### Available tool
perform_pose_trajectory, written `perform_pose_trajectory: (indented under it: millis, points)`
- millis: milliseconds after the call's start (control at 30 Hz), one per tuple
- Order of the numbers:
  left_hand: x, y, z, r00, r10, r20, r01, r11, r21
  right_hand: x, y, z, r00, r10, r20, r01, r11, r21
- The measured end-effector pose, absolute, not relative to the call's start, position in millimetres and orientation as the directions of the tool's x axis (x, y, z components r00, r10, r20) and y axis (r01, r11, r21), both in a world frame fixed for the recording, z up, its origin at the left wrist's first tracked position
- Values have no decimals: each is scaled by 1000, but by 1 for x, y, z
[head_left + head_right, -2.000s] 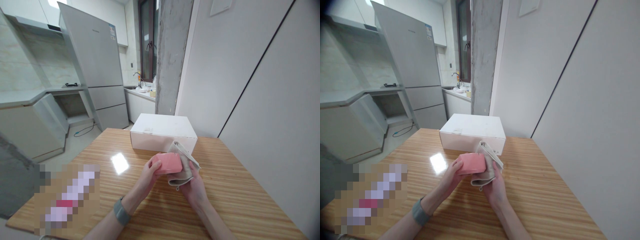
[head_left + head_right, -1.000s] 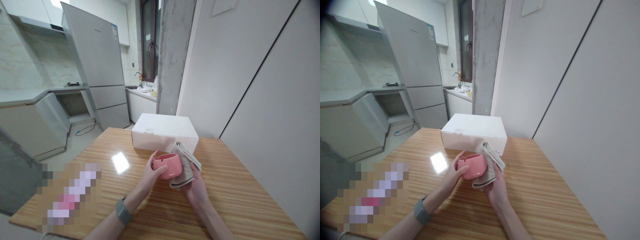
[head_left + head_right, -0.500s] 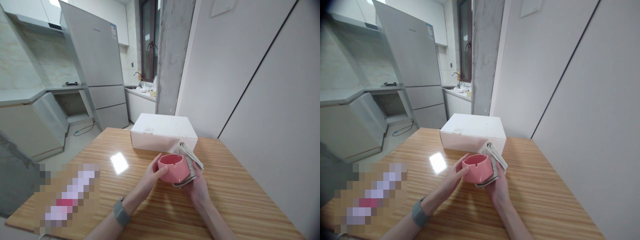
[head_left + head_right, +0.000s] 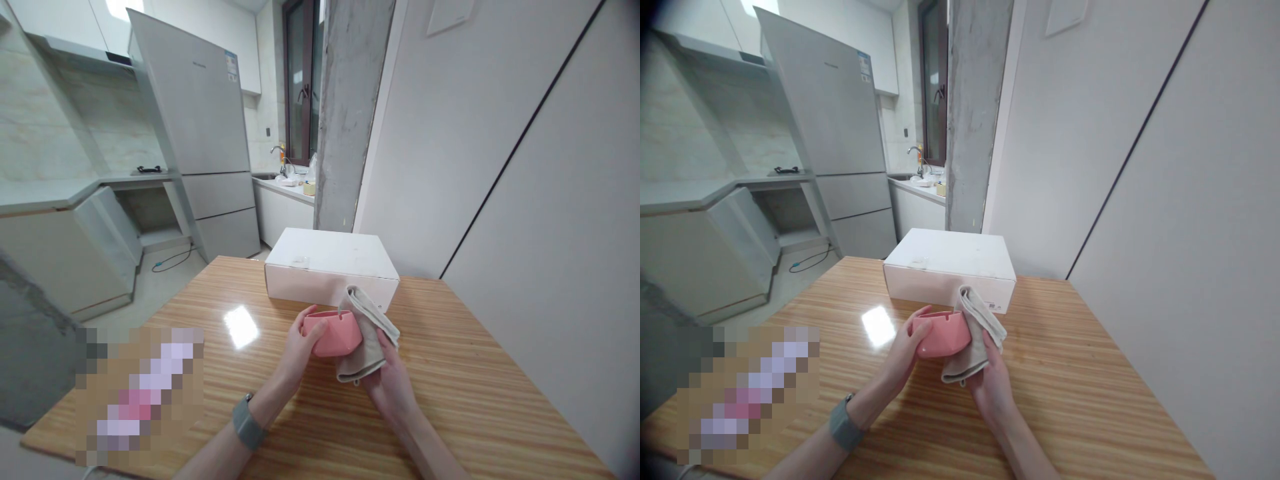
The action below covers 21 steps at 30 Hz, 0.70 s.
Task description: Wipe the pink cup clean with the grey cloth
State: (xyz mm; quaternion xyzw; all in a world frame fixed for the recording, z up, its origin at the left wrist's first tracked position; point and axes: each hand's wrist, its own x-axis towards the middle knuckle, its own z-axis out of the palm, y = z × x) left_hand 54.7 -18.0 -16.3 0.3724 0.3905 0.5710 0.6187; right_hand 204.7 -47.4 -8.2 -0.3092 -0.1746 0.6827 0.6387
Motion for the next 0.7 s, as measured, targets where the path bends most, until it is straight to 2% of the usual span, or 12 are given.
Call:
perform_pose_trajectory:
  millis: [100,233,333,500,600,700]
  points:
    - [56,-17,-19,15,995,-100,-432,97,897,205,-46,-12,30,978,-206,-765,-110,-634]
    - [58,-17,-21,156,983,-100,-551,171,817,208,-45,-7,72,973,-217,-778,-81,-623]
    - [58,-20,-19,232,970,-74,-571,197,797,210,-46,1,89,962,-257,-780,-93,-619]
    - [54,-26,-8,227,972,-63,-500,172,849,209,-50,8,8,980,-199,-765,-122,-633]
    - [53,-28,-5,249,966,-63,-507,185,842,207,-51,5,-63,985,-159,-769,-149,-621]
    - [55,-28,-7,264,962,-70,-550,209,808,206,-49,1,-56,978,-202,-785,-168,-596]
